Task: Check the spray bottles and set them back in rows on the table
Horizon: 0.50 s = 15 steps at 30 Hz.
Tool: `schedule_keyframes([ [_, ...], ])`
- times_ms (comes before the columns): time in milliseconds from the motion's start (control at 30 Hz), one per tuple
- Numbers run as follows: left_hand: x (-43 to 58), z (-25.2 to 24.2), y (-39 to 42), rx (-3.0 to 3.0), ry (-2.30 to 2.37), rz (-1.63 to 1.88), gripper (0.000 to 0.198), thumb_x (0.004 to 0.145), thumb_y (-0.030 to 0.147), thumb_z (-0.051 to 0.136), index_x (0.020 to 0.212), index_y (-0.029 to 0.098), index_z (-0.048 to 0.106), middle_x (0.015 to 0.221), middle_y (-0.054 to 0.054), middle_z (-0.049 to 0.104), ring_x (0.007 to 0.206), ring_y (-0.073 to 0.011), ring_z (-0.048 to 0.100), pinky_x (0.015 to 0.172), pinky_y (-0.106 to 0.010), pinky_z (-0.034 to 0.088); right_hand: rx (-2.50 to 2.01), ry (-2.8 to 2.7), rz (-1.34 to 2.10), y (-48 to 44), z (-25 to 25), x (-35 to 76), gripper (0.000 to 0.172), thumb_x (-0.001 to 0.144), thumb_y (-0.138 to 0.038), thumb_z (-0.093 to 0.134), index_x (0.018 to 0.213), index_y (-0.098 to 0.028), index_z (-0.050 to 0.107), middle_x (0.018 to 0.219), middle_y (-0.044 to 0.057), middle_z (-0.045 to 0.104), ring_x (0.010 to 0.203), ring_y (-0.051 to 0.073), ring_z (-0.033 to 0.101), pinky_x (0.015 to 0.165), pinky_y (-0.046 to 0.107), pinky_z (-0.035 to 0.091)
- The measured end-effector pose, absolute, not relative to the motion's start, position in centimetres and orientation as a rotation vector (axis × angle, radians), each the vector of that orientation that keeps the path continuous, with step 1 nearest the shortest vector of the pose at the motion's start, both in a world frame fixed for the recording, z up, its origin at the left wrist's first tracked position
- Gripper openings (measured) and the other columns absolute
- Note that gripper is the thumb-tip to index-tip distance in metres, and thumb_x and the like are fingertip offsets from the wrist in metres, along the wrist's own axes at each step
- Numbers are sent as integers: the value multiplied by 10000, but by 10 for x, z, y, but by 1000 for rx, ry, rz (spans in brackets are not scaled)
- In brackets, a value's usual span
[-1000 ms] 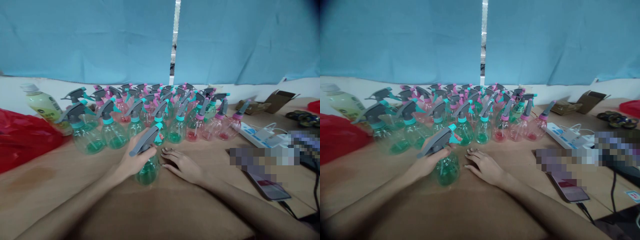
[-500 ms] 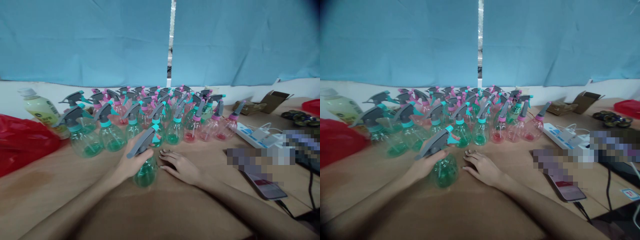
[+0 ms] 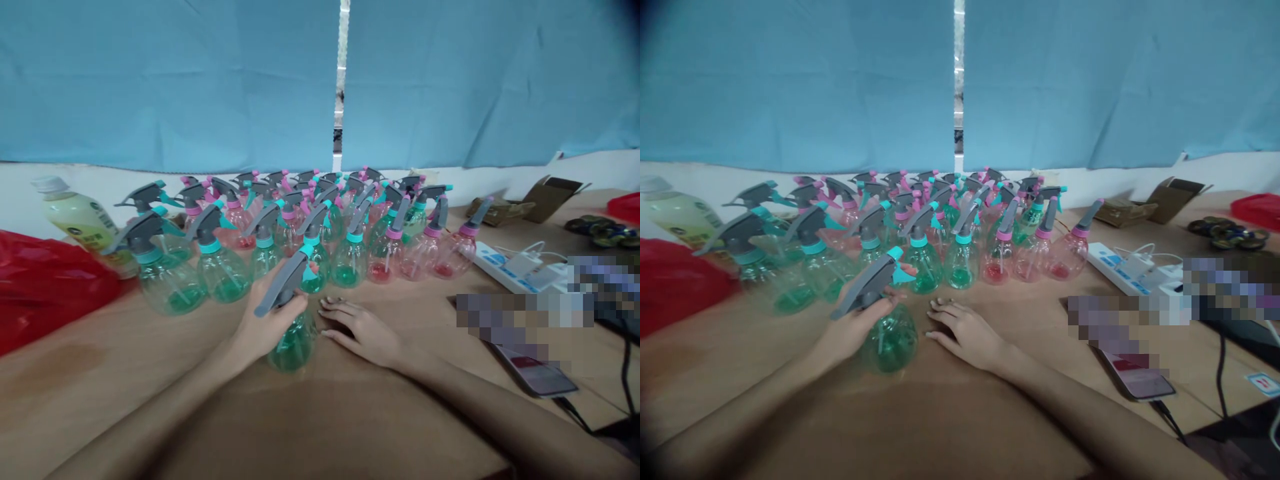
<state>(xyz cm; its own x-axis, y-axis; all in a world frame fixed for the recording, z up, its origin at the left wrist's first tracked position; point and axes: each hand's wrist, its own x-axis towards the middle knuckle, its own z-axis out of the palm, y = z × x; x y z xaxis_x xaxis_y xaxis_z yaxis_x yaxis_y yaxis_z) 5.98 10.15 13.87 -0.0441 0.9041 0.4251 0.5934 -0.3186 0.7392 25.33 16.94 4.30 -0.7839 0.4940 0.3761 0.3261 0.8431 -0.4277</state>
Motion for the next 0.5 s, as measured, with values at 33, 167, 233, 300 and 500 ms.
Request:
schedule_keyframes([
  [33,60,139,101,1897,1567,1295,139,755,249,523,885,241,571,671,25,574,618,-159,569,566,-274,453,-606,-2537,475,169,43,253,416,935,-409,446,1288,-204,526,1329,85,556,1297,213,437,1090,444,358],
  [167,60,141,101,1841,1472,1250,227,769,258,528,991,251,571,705,17,603,679,-180,612,623,-293,486,-610,-2538,474,169,44,253,424,935,-410,446,1286,-188,530,1319,90,565,1297,211,437,1089,429,363],
  [233,60,142,101,1830,1458,1255,217,767,269,523,978,251,569,711,12,611,678,-187,623,631,-302,495,-603,-2532,471,169,44,253,421,933,-411,449,1286,-199,531,1315,87,568,1296,212,439,1088,435,363],
  [300,60,142,101,1838,1487,1263,203,758,265,517,953,252,572,713,9,618,675,-190,627,630,-303,495,-599,-2529,470,169,44,253,418,932,-414,449,1288,-210,530,1315,84,568,1292,215,444,1086,444,364],
  [500,59,142,101,1876,1513,1233,341,772,247,500,1102,287,581,748,21,636,663,-178,615,609,-290,476,-624,-2544,478,167,47,253,415,934,-403,451,1286,-198,533,1323,85,562,1295,216,442,1085,434,367],
])
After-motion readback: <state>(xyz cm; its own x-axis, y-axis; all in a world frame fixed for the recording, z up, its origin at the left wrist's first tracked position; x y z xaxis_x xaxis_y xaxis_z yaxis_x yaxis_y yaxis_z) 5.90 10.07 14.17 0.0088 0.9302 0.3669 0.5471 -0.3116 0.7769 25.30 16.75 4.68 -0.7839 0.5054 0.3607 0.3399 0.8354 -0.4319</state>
